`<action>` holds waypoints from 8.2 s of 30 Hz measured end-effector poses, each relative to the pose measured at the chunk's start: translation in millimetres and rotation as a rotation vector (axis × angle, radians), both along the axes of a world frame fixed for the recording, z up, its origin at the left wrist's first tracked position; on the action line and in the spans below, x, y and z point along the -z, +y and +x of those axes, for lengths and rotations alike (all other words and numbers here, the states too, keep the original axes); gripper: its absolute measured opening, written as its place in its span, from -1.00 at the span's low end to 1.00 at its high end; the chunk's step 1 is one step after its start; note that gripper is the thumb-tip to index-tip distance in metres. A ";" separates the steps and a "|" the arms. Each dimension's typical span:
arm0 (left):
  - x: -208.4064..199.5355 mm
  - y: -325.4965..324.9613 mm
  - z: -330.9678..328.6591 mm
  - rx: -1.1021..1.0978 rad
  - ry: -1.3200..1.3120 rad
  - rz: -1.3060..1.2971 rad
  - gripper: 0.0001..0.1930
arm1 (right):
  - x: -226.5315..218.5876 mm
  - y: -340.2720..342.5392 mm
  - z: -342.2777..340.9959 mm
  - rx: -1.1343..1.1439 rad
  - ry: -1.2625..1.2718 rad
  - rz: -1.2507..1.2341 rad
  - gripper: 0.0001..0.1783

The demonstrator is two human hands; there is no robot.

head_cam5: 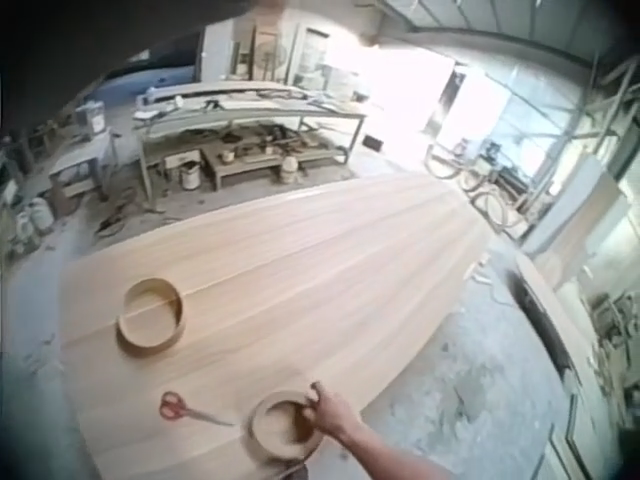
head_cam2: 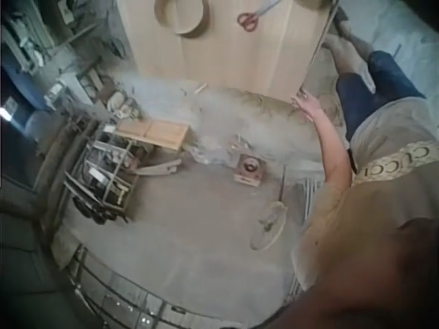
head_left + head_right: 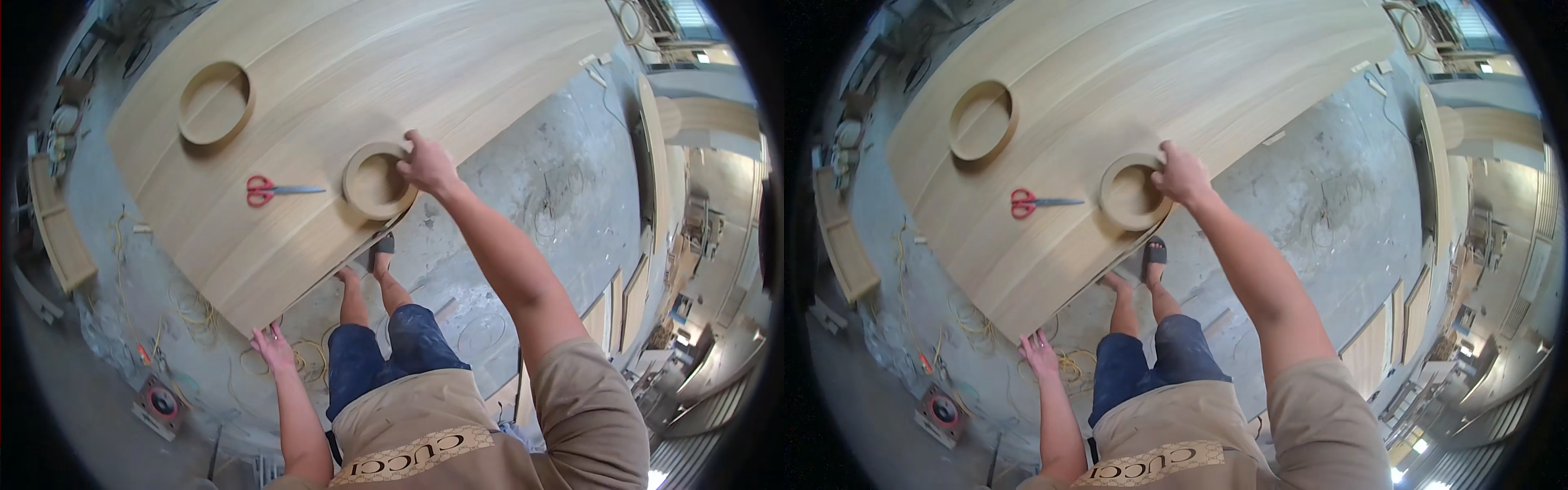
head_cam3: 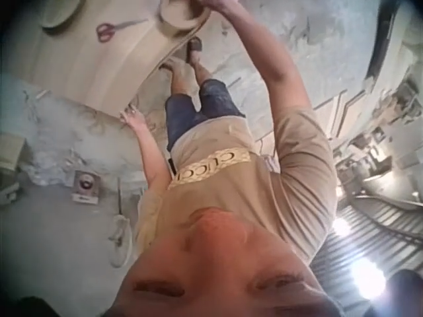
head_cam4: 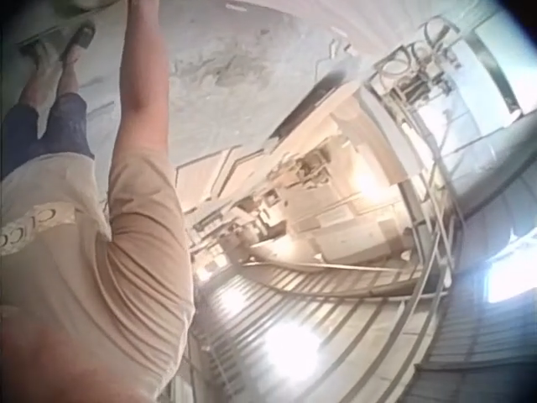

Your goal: Applying veneer strips to a curved wooden panel and preparing to use a spray gun for finishing.

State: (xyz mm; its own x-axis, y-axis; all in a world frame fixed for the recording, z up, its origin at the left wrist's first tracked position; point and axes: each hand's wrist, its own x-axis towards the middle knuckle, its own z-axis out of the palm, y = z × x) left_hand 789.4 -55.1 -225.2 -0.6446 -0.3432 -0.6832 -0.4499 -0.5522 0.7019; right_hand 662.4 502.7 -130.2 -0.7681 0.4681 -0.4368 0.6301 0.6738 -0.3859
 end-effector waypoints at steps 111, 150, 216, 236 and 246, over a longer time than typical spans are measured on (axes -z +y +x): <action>-67.0 569.0 30.0 -0.001 -0.605 0.351 0.12 | 120.0 148.4 62.6 1.400 0.465 -1.094 0.06; 22.2 715.1 -82.3 -0.244 -0.343 0.008 0.06 | 16.4 741.5 -42.4 -0.496 0.199 0.113 -0.62; 12.5 715.1 -86.5 -0.304 -0.481 -0.229 -0.10 | 82.2 911.5 77.1 1.281 0.613 -0.795 -0.29; 19.8 713.7 -87.7 -0.374 -0.498 -0.305 -0.17 | 109.6 905.3 48.6 1.271 0.926 -1.057 -0.09; -6.4 822.4 -75.6 -0.335 -0.134 -0.083 -0.11 | 109.3 902.2 39.5 1.414 0.933 -1.032 -0.04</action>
